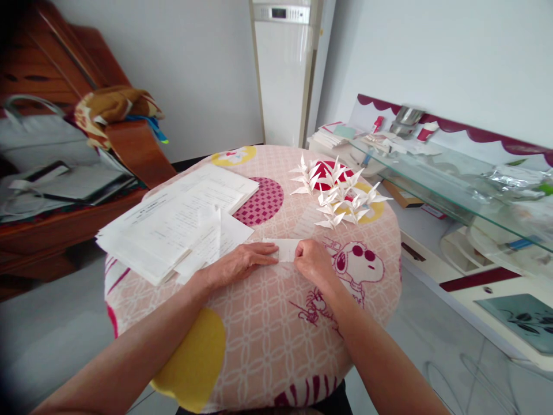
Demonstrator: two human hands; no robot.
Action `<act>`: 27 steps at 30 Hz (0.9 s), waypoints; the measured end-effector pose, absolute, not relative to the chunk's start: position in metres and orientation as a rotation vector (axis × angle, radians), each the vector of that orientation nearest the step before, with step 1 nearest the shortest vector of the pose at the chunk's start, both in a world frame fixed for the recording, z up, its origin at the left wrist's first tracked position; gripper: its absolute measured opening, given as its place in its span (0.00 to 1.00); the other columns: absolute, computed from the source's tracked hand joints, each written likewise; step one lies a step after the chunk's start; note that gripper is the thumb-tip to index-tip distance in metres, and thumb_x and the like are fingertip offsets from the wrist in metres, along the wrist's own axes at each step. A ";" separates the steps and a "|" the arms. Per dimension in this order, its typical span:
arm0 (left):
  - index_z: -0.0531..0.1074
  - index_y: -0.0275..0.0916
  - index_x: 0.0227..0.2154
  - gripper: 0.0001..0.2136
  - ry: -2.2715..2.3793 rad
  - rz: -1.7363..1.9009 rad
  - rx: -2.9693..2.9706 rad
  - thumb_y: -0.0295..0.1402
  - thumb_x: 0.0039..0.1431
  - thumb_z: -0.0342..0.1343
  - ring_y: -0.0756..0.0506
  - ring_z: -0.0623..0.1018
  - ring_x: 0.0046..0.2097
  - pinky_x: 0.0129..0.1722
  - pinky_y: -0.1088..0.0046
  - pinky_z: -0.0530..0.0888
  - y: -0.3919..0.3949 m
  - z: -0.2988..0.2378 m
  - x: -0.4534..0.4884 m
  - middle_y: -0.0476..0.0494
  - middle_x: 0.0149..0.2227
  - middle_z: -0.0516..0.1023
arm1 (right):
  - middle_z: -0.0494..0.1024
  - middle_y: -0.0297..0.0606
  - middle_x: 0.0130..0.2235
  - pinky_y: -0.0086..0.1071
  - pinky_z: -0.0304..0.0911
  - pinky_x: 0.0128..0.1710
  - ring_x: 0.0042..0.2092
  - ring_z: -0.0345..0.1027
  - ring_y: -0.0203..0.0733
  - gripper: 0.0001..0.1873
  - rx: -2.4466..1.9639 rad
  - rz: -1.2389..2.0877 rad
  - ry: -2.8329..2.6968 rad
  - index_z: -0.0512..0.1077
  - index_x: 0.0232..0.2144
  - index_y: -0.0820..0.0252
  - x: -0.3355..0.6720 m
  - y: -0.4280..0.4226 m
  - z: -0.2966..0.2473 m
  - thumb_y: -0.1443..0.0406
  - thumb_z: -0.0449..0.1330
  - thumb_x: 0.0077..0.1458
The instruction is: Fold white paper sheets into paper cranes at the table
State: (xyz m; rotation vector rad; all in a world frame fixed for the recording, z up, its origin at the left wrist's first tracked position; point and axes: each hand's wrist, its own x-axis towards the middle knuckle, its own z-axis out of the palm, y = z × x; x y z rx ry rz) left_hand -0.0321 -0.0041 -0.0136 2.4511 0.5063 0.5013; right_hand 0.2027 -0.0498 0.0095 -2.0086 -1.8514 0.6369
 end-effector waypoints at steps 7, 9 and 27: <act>0.79 0.41 0.42 0.15 0.546 0.604 2.437 0.24 0.61 0.49 0.43 0.76 0.58 0.60 0.59 0.72 0.000 -0.018 -0.052 0.39 0.54 0.78 | 0.77 0.34 0.22 0.28 0.56 0.28 0.27 0.70 0.38 0.07 -2.051 0.574 -1.836 0.74 0.19 0.58 0.223 -0.056 0.012 0.73 0.58 0.41; 0.80 0.40 0.35 0.14 0.608 0.608 2.437 0.21 0.58 0.49 0.43 0.78 0.55 0.57 0.61 0.74 -0.001 -0.016 -0.054 0.40 0.51 0.81 | 0.77 0.35 0.22 0.29 0.55 0.27 0.27 0.70 0.39 0.07 -2.061 0.549 -1.820 0.73 0.18 0.59 0.229 -0.057 0.013 0.73 0.58 0.39; 0.60 0.42 0.65 0.35 1.017 0.924 2.092 0.23 0.52 0.56 0.52 0.76 0.31 0.36 0.75 0.75 -0.012 0.003 -0.012 0.50 0.34 0.78 | 0.83 0.43 0.39 0.34 0.68 0.33 0.32 0.74 0.42 0.31 -1.601 0.713 -1.473 0.76 0.51 0.61 0.237 -0.038 0.006 0.61 0.67 0.41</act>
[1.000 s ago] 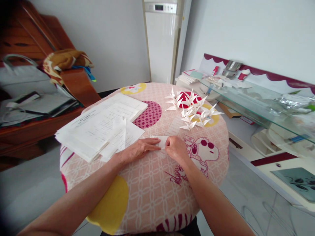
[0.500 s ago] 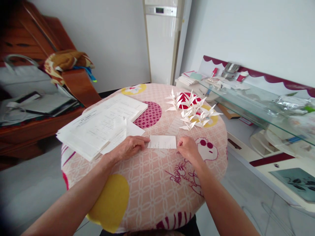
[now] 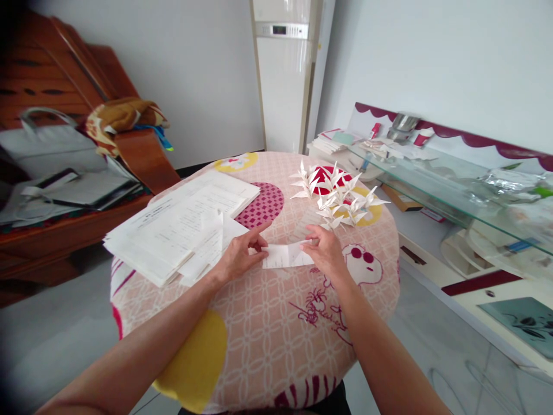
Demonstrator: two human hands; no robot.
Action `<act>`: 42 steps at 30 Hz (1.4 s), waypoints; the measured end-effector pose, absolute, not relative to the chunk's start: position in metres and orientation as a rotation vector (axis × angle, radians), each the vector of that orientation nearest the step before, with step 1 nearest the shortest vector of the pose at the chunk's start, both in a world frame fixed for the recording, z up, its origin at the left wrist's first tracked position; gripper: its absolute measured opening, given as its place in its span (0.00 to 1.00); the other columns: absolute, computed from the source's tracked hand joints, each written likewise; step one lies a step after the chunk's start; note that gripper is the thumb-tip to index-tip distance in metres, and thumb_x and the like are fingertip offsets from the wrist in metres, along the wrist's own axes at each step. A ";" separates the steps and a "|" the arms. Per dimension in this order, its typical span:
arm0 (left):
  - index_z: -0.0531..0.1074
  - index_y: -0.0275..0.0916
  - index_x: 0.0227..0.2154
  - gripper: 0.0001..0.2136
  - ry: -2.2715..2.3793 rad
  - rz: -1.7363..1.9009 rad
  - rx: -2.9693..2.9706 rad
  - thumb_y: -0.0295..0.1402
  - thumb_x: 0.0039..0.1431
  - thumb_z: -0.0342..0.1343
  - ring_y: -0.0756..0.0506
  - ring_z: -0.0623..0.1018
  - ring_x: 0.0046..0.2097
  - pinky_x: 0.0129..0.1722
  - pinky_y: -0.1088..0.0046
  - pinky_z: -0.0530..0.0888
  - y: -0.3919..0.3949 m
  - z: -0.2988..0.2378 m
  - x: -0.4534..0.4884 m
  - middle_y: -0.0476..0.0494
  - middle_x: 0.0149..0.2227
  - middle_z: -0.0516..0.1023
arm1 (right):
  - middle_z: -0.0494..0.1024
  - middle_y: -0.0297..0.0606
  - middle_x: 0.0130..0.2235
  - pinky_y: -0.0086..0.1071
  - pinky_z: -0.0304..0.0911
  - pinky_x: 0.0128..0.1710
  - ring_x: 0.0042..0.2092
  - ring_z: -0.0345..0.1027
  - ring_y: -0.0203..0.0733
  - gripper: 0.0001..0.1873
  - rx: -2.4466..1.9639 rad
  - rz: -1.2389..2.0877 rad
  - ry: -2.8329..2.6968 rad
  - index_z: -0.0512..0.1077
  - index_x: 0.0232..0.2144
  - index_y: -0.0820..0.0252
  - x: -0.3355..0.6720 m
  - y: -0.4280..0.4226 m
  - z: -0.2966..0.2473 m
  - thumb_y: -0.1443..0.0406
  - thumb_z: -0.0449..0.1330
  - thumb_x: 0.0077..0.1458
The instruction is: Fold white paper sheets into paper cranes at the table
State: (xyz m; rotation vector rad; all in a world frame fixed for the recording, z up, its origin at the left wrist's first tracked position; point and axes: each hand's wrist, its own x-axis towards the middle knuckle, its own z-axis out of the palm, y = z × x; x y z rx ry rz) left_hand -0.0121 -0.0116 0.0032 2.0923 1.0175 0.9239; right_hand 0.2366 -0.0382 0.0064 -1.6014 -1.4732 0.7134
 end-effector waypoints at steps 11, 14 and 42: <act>0.75 0.37 0.51 0.15 0.791 1.259 2.688 0.29 0.65 0.50 0.46 0.77 0.36 0.39 0.69 0.75 -0.009 0.026 -0.014 0.41 0.33 0.78 | 0.81 0.37 0.27 0.31 0.66 0.31 0.29 0.73 0.41 0.09 -1.455 0.545 -1.717 0.79 0.28 0.60 0.221 -0.021 0.034 0.69 0.59 0.46; 0.78 0.36 0.46 0.13 0.775 1.208 2.501 0.36 0.64 0.56 0.46 0.79 0.37 0.39 0.69 0.76 -0.012 0.025 -0.016 0.39 0.37 0.80 | 0.82 0.38 0.32 0.33 0.69 0.38 0.35 0.76 0.41 0.11 -1.298 0.445 -1.738 0.77 0.27 0.58 0.218 -0.020 0.021 0.72 0.55 0.46; 0.74 0.32 0.53 0.29 0.883 0.984 1.107 0.34 0.46 0.69 0.48 0.79 0.28 0.26 0.76 0.72 0.010 -0.006 -0.028 0.43 0.33 0.82 | 0.84 0.37 0.37 0.35 0.70 0.42 0.41 0.78 0.42 0.08 -1.053 0.744 -1.508 0.77 0.24 0.56 0.213 -0.028 0.008 0.73 0.59 0.45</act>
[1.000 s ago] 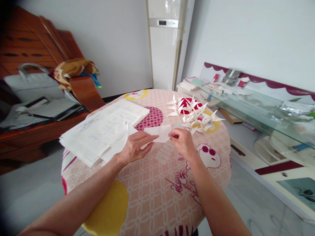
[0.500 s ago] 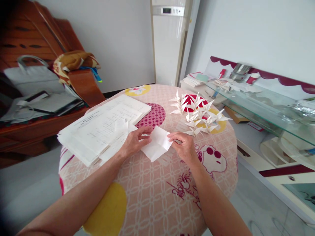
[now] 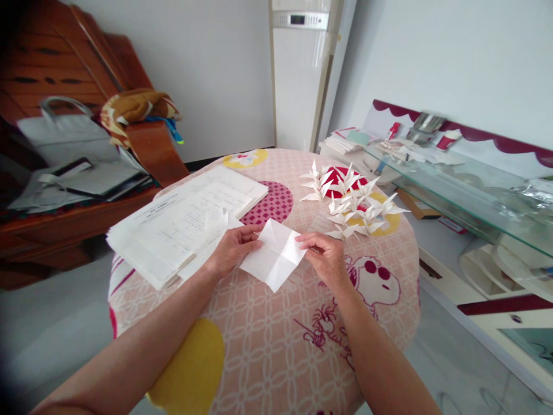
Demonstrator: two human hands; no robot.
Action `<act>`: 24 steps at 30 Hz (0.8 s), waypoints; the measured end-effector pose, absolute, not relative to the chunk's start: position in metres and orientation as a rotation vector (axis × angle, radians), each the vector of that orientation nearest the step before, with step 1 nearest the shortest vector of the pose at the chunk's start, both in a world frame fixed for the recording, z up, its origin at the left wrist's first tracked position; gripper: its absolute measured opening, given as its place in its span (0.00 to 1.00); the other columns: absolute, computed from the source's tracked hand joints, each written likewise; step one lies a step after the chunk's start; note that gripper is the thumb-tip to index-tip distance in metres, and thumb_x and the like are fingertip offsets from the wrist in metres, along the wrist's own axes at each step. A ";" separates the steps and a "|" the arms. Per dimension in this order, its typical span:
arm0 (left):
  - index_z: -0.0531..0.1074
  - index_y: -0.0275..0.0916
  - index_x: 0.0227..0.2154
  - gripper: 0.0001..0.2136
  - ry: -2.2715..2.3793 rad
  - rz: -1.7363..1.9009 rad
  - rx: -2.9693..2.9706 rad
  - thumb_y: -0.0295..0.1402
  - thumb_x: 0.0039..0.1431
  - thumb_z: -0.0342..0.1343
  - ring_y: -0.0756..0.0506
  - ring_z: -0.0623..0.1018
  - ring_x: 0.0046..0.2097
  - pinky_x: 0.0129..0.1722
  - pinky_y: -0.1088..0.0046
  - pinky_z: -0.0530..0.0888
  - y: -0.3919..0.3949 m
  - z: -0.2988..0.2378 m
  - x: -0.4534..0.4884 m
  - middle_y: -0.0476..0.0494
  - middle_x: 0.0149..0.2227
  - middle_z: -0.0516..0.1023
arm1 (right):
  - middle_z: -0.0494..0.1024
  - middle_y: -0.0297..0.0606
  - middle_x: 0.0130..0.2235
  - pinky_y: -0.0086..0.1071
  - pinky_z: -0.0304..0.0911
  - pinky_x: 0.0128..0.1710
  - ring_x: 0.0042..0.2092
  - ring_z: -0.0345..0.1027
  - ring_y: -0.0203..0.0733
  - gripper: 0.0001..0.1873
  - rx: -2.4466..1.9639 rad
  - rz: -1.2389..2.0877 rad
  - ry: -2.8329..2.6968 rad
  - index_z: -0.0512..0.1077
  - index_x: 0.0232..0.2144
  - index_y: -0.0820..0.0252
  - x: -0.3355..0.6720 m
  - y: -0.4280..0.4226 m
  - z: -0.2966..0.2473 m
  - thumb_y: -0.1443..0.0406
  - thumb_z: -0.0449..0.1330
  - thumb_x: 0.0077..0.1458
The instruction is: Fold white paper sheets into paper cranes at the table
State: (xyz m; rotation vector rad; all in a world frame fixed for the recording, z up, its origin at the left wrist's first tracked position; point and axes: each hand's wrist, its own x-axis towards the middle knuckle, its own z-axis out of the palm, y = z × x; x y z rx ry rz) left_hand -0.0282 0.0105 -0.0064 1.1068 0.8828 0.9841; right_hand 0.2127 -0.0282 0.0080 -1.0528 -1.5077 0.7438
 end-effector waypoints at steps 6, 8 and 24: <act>0.78 0.34 0.45 0.24 0.846 1.023 0.964 0.33 0.42 0.72 0.48 0.79 0.29 0.27 0.76 0.73 0.010 -0.002 -0.027 0.43 0.33 0.82 | 0.84 0.37 0.37 0.34 0.71 0.41 0.40 0.78 0.43 0.10 -0.979 0.753 -1.506 0.78 0.24 0.56 0.215 -0.026 0.003 0.74 0.60 0.45; 0.78 0.34 0.44 0.23 0.845 1.030 0.957 0.33 0.42 0.72 0.48 0.79 0.29 0.27 0.76 0.73 0.010 -0.001 -0.028 0.44 0.32 0.82 | 0.84 0.37 0.37 0.34 0.70 0.41 0.40 0.78 0.42 0.10 -0.971 0.759 -1.501 0.78 0.24 0.56 0.215 -0.026 0.002 0.75 0.60 0.45; 0.80 0.36 0.43 0.21 0.828 1.062 1.020 0.40 0.47 0.70 0.45 0.80 0.35 0.36 0.71 0.75 0.010 -0.001 -0.029 0.39 0.39 0.84 | 0.82 0.35 0.27 0.31 0.71 0.29 0.27 0.75 0.38 0.04 -1.050 1.006 -1.231 0.80 0.28 0.57 0.212 -0.028 0.003 0.66 0.69 0.44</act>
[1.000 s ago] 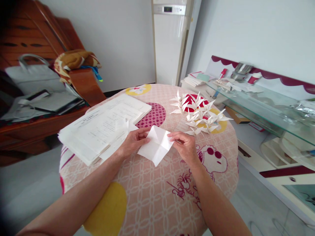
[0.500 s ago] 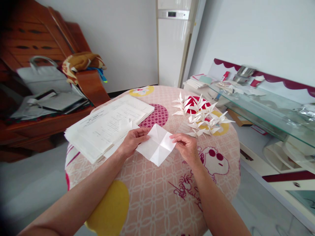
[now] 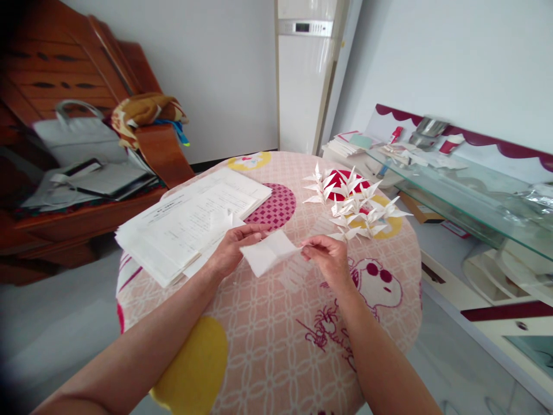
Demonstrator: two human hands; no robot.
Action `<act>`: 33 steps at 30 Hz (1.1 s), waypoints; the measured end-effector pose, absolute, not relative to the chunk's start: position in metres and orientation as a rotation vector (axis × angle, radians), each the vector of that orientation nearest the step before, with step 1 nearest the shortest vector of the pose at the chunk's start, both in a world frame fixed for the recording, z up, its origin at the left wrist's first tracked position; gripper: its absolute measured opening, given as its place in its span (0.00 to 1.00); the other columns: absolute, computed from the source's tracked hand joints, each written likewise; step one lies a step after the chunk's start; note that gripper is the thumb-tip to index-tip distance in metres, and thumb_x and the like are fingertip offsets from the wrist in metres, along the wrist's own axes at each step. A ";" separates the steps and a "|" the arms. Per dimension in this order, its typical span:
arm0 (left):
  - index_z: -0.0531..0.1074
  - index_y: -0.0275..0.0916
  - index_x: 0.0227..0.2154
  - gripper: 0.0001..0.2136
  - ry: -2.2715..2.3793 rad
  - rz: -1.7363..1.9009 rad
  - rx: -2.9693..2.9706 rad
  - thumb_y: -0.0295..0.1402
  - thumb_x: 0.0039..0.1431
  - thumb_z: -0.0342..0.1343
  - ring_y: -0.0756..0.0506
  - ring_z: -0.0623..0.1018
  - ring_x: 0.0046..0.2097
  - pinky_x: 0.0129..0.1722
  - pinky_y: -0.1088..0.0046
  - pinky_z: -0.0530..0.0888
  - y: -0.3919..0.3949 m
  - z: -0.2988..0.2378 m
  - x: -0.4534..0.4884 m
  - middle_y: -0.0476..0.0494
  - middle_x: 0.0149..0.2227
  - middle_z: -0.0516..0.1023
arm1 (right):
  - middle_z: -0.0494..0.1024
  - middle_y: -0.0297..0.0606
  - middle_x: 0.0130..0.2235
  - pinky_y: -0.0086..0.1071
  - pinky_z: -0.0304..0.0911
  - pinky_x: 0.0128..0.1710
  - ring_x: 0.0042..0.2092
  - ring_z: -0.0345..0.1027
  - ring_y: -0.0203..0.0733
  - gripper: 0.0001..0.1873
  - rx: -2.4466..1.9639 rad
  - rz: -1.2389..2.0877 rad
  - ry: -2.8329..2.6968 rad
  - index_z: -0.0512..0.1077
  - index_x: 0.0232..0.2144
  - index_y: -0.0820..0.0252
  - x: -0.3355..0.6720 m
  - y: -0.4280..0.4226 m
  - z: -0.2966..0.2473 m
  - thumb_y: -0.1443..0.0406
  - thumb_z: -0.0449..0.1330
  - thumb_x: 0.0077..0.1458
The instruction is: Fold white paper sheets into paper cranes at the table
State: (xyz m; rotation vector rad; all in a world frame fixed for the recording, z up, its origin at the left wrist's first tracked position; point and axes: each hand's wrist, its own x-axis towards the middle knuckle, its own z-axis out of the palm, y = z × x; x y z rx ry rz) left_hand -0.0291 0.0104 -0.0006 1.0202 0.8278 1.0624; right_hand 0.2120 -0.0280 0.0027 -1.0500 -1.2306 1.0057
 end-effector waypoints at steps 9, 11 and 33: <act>0.77 0.36 0.48 0.34 0.620 1.056 0.819 0.63 0.57 0.49 0.35 0.79 0.52 0.50 0.59 0.74 0.014 -0.006 -0.018 0.32 0.49 0.80 | 0.74 0.31 0.17 0.25 0.54 0.10 0.15 0.66 0.36 0.13 -1.131 1.192 -0.934 0.75 0.25 0.61 0.206 -0.030 0.006 0.59 0.71 0.40; 0.77 0.36 0.49 0.31 0.623 1.074 0.825 0.59 0.56 0.56 0.36 0.79 0.50 0.49 0.61 0.75 0.013 -0.003 -0.019 0.33 0.49 0.81 | 0.74 0.32 0.17 0.26 0.55 0.11 0.15 0.66 0.37 0.14 -1.152 1.205 -0.925 0.74 0.26 0.61 0.204 -0.030 0.006 0.59 0.71 0.40; 0.79 0.38 0.36 0.20 0.931 1.110 0.997 0.34 0.36 0.74 0.45 0.77 0.39 0.40 0.68 0.71 -0.002 -0.004 -0.010 0.43 0.42 0.80 | 0.82 0.31 0.29 0.32 0.63 0.31 0.30 0.69 0.39 0.15 -1.185 1.059 -1.026 0.84 0.33 0.52 0.194 -0.030 -0.005 0.64 0.72 0.37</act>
